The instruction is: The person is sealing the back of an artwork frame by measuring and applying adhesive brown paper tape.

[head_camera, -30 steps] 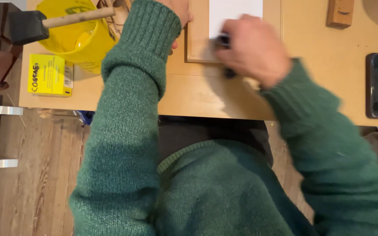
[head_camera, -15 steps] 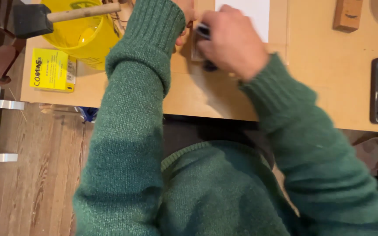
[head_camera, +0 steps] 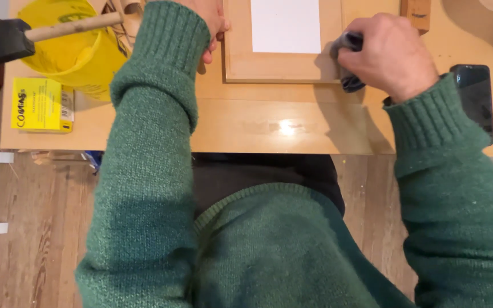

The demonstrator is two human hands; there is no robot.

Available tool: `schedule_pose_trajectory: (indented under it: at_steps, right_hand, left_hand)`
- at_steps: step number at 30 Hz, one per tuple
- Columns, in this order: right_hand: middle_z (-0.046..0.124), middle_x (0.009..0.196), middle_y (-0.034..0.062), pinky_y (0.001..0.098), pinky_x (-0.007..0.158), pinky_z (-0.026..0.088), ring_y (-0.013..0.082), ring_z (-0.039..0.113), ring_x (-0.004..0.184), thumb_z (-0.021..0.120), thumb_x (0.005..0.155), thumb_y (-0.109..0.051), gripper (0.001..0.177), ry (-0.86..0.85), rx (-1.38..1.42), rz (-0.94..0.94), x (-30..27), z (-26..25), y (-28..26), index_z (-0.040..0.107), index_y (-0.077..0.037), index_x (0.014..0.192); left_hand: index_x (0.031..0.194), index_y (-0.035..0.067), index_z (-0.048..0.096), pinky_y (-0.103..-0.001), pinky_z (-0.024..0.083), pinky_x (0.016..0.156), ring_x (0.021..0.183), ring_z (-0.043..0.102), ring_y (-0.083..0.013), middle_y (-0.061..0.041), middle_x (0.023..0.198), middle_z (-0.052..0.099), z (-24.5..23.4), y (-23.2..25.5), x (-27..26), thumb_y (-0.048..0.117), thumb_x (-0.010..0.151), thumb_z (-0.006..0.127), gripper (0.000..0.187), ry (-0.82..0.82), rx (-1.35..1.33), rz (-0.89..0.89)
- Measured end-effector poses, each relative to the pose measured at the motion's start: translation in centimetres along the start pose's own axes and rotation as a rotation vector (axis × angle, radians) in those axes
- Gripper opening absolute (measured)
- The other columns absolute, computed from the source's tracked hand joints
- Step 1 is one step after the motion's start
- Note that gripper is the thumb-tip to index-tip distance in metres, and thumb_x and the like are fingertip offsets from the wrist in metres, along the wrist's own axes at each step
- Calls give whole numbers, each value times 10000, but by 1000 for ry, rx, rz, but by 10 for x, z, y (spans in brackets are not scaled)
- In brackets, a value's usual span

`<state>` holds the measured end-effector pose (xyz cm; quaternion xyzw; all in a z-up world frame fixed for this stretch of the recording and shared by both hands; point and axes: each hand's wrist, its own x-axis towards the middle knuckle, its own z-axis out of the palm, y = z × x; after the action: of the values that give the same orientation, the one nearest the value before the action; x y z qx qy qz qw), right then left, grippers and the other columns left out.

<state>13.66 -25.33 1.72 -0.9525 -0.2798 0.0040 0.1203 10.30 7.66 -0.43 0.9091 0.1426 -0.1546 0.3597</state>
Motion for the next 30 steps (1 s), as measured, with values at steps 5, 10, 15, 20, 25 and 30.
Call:
schedule_pose_trajectory:
  at_steps: [5,10,15,20,25,30]
  right_hand:
    - [700,925,221,526,788,555,433,671,864,754,951,-261,218,99,-115,-172,-1,5,1,777,-54,1015]
    - [695,940,204,515,802,556,413,673,863,744,943,-242,221,-38,-94,-194,-13,-7,-23,772,-64,1072]
    - [678,1044,168,470,815,565,365,670,886,740,948,-205,216,-33,80,-354,1,14,-75,739,-63,1110]
    - [645,987,150,488,781,565,376,670,869,785,868,-209,228,9,259,-537,21,37,-141,735,-70,1041]
    - [628,992,165,480,729,569,374,675,798,790,862,-219,270,-24,114,-484,21,38,-163,726,-68,1076]
    - [612,1009,197,484,675,569,384,670,747,812,829,-280,405,-50,-29,-515,23,29,-163,699,-37,1134]
  left_hand:
    - [873,39,599,-332,527,392,430,596,-153,-37,557,583,-3,3,-7,295,1054,559,316,1,-8,-25]
    - [870,55,609,-330,558,399,422,606,-139,-21,545,588,-1,-2,-7,302,1056,549,316,48,-8,-2]
    - [857,56,596,-335,577,399,423,599,-135,-8,546,580,1,-8,6,337,1052,552,345,-16,-87,-53]
    - [847,62,597,-330,558,410,427,600,-131,-15,565,592,1,-12,11,353,1051,548,358,-98,-125,-86]
    - [844,52,613,-326,541,420,433,611,-131,-27,582,611,12,-22,8,349,1055,554,369,-92,-132,-71]
    - [844,35,609,-337,537,412,438,609,-140,-40,587,605,8,-22,10,331,1060,558,370,-87,-146,-42]
